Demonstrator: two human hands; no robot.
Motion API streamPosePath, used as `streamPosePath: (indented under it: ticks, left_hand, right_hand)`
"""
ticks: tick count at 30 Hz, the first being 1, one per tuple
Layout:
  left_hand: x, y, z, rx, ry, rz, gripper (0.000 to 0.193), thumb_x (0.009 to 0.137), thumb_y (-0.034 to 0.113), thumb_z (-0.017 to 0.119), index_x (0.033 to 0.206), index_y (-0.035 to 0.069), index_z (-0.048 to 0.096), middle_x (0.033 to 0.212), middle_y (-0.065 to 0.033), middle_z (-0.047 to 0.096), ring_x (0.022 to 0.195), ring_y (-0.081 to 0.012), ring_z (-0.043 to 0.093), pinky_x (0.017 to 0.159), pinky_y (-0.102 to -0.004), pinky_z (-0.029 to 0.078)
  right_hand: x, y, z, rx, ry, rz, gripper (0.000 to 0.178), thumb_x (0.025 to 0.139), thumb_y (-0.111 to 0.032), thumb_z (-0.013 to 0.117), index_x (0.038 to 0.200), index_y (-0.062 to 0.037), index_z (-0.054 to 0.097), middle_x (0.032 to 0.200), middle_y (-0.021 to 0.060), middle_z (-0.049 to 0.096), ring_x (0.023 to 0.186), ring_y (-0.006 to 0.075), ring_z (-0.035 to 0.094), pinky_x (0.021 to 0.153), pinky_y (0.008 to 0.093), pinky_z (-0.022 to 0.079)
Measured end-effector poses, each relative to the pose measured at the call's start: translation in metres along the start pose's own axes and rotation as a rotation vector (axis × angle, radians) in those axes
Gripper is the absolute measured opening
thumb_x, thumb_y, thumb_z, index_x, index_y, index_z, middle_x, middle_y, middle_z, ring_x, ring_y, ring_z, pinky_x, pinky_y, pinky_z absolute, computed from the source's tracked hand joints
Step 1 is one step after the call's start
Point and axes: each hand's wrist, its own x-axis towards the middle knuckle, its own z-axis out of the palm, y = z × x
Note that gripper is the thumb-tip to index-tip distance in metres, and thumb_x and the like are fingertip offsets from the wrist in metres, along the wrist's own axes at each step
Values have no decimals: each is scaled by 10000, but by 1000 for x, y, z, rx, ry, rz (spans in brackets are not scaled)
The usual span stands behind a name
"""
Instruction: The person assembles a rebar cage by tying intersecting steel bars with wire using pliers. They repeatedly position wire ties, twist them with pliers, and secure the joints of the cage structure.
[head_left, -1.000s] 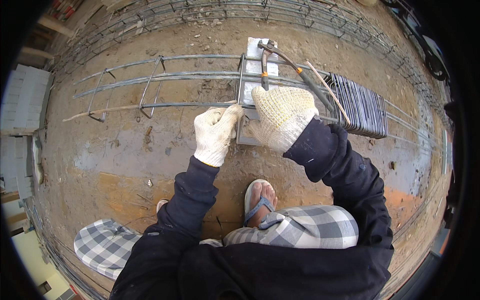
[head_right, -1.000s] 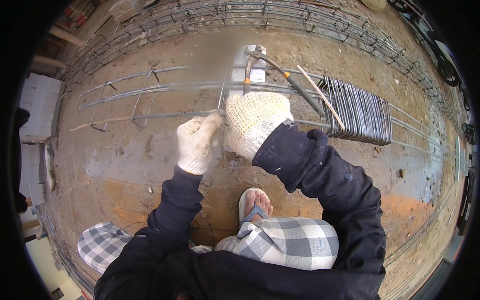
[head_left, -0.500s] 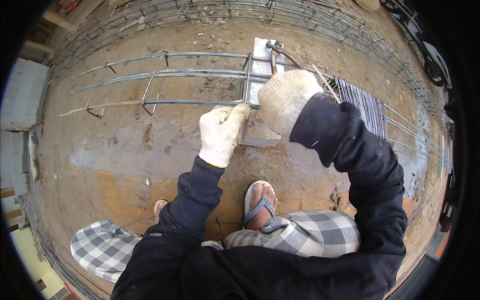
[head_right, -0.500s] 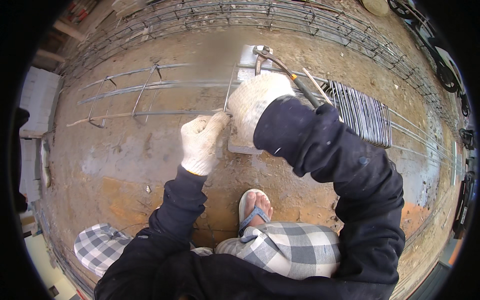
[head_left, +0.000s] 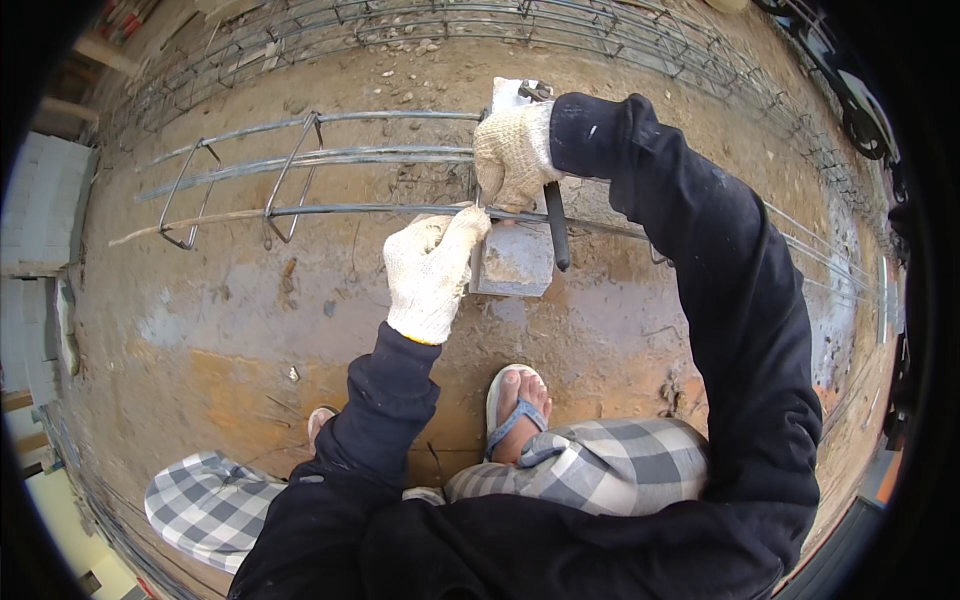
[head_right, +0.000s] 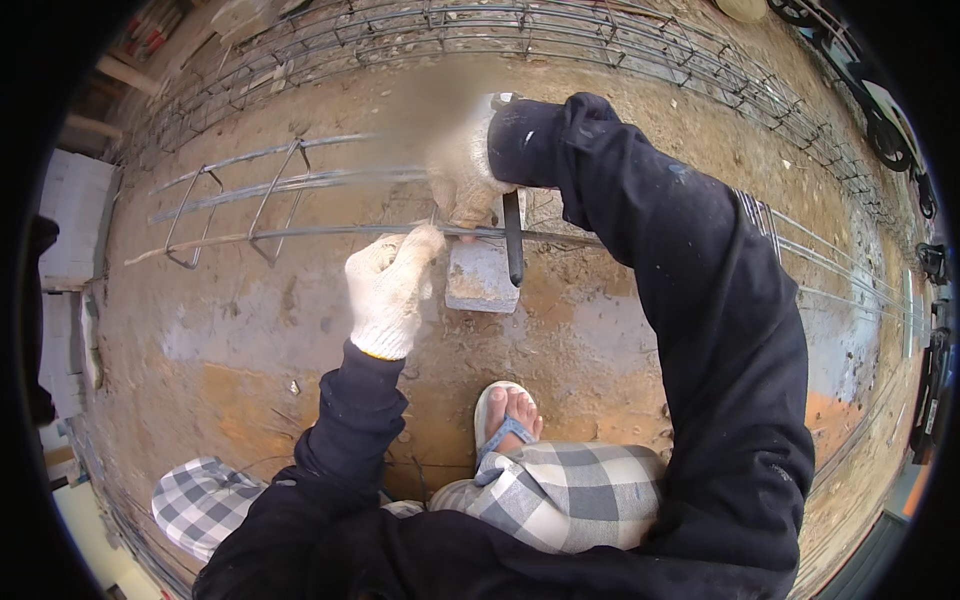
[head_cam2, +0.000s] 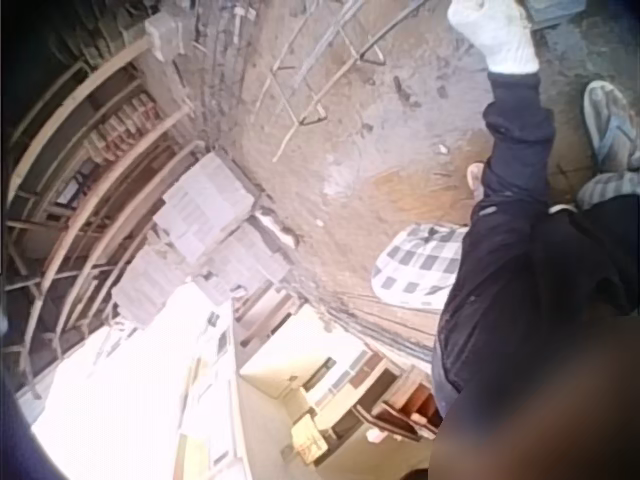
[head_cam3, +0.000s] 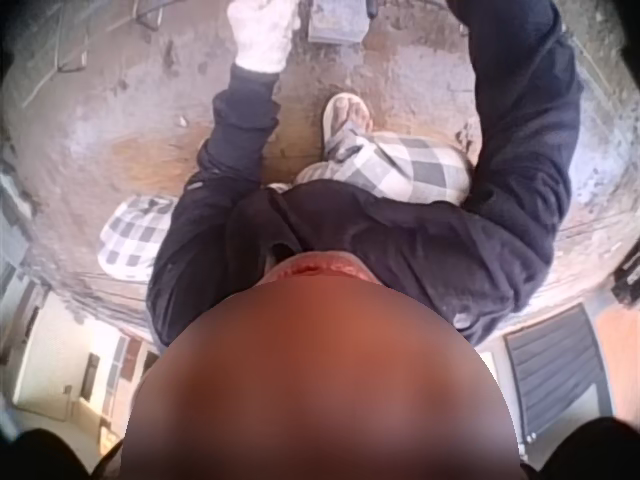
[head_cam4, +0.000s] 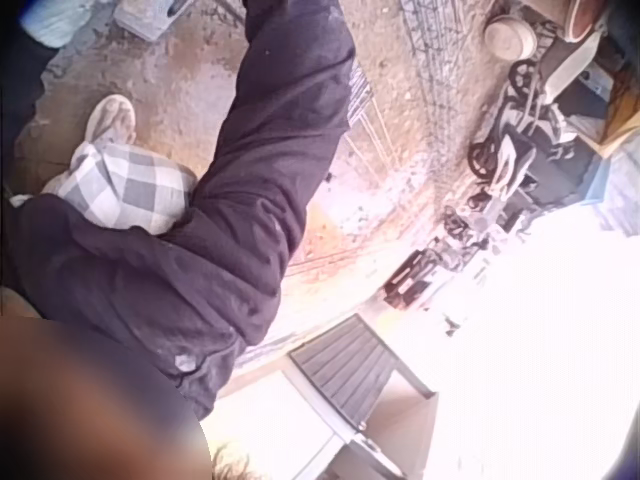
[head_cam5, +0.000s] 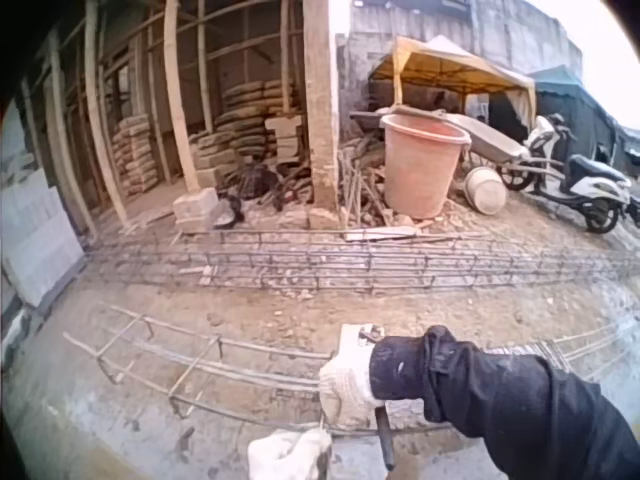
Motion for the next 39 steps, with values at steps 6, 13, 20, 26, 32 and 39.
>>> streamPosePath:
  ticks: [6,13,20,26,32,39]
  left_hand:
    - [1,-6,-5,15,-25,68,220,869,149,712,727,-17,684,616,0,553,517,-59,449,487,-241,342]
    - [-2,-18,-6,124,-20,46,219,877,133,710,726,-21,677,647,-3,560,533,-58,462,493,-240,360]
    - [-4,-15,-5,199,-34,150,225,893,147,675,752,-27,655,644,-100,578,581,-170,496,570,-305,418]
    - [0,-20,-15,366,-114,229,191,897,153,651,824,-19,684,732,-173,649,680,-282,611,660,-365,486]
    - [-11,-9,-27,486,-99,390,192,876,171,637,905,-8,702,844,-184,686,789,-329,661,715,-390,511]
    - [-19,34,-36,402,-331,-50,199,871,177,611,869,-6,692,728,-142,660,652,-234,658,609,-337,508]
  right_hand:
    - [4,4,10,65,43,30,130,751,-190,715,726,-62,718,632,42,648,607,174,590,574,350,452]
    - [-20,-15,51,-294,574,72,100,764,-205,647,775,-113,683,809,74,656,773,274,671,687,425,522]
    - [-24,-35,61,-628,662,101,171,791,-238,667,866,-86,646,772,111,641,791,298,672,643,423,522]
    - [-21,-67,87,-109,854,306,148,784,-247,666,792,-100,669,692,134,650,664,351,660,631,439,530]
    - [-12,-82,133,-113,923,343,132,786,-206,637,844,-88,644,734,122,644,687,337,650,606,436,514]
    - [-7,-90,142,-139,957,336,165,773,-186,629,882,-64,610,774,139,649,722,338,656,613,448,518]
